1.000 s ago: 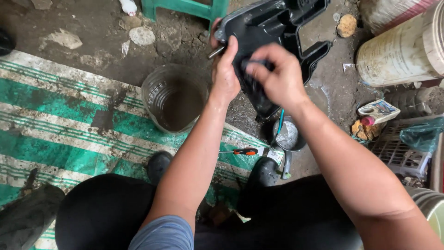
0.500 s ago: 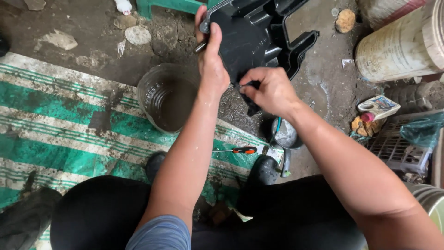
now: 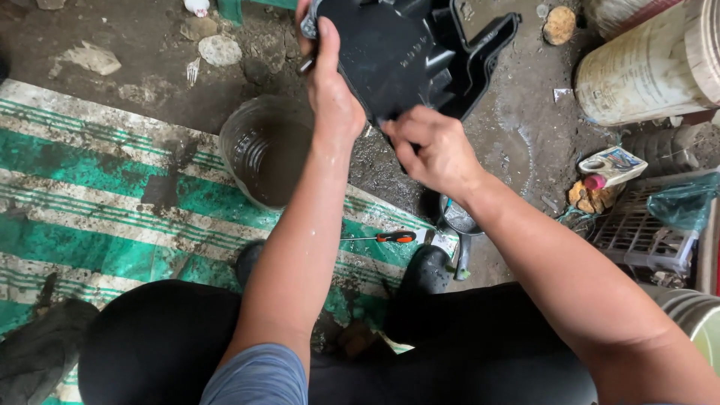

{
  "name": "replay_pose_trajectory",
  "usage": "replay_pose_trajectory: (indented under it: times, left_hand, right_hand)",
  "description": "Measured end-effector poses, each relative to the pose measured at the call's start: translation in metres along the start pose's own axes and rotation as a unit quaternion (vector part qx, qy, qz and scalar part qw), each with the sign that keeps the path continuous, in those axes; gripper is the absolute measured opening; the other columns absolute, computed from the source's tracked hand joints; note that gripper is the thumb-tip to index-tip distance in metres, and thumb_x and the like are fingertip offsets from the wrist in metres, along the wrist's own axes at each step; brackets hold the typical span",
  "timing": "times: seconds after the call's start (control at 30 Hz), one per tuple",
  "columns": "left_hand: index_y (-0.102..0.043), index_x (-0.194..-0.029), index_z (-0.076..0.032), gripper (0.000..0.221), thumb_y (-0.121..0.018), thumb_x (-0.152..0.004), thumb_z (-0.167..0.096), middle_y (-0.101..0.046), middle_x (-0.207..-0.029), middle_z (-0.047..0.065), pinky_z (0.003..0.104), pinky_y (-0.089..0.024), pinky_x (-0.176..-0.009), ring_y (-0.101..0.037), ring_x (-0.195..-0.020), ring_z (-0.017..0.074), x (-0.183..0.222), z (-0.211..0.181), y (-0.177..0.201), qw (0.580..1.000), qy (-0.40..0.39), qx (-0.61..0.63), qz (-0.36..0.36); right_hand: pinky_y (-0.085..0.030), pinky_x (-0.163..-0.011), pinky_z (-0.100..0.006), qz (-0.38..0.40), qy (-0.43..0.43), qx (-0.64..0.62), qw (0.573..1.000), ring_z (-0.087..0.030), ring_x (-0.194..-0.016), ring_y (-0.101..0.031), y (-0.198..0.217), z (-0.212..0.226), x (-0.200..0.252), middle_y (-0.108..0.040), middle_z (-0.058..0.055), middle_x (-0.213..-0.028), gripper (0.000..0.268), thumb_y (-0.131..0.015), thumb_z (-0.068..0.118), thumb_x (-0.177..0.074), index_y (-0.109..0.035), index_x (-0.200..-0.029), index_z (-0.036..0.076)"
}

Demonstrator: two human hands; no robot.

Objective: Cleaning a motorcycle air filter housing using a cloth, brush, and cleaning solution

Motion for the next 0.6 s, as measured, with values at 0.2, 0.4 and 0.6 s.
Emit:
replay_pose_trajectory:
  times: [0.2, 0.4, 0.6]
  left_hand:
    - [-0.046, -0.174, -0.012, 0.067, -0.072, -0.115, -0.029, -0.043, -0.183, 0.008, 0.043, -0.029, -0.145, -0.037, -0.17, 0.0243, -0.014, -0.003, 0.018, 0.997, -0.062, -0.038, -0.02]
    - [-0.048, -0.171, -0.013, 0.072, -0.077, -0.109, -0.035, -0.048, -0.177, 0.015, 0.052, -0.047, -0.133, -0.05, -0.161, 0.0338, 0.01, 0.009, -0.009, 0.998, -0.025, -0.058, 0.002]
    - [-0.066, -0.153, -0.016, 0.069, -0.08, -0.089, -0.037, -0.068, -0.156, 0.02, 0.06, -0.062, -0.112, -0.068, -0.136, 0.0415, -0.003, -0.01, -0.003, 0.98, 0.093, 0.06, -0.168]
  right_hand:
    - [-0.057, -0.069, -0.037, 0.016, -0.056, 0.08, 0.995, -0.025, -0.079, -0.071, 0.012, -0.026, 0.03, -0.071, -0.01, -0.091, 0.015, -0.068, -0.005, -0.106, -0.081, -0.105, 0.002]
    - [-0.061, -0.09, -0.045, -0.025, -0.003, 0.057, 0.998, -0.036, -0.097, -0.073, 0.002, -0.005, -0.001, -0.076, -0.02, -0.111, 0.024, -0.066, -0.006, -0.108, -0.077, -0.13, -0.004]
    - [-0.062, -0.078, -0.044, 0.048, 0.026, 0.211, 0.976, -0.032, -0.096, -0.062, -0.001, -0.016, 0.054, -0.065, -0.013, -0.11, 0.035, -0.083, 0.018, -0.108, -0.075, -0.136, -0.002]
Point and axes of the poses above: each hand's wrist, its own x-axis away from the middle knuckle, its own y-axis out of the back of the hand, z = x × y, the point moved 5 cm from there along -x, towards the middle knuckle
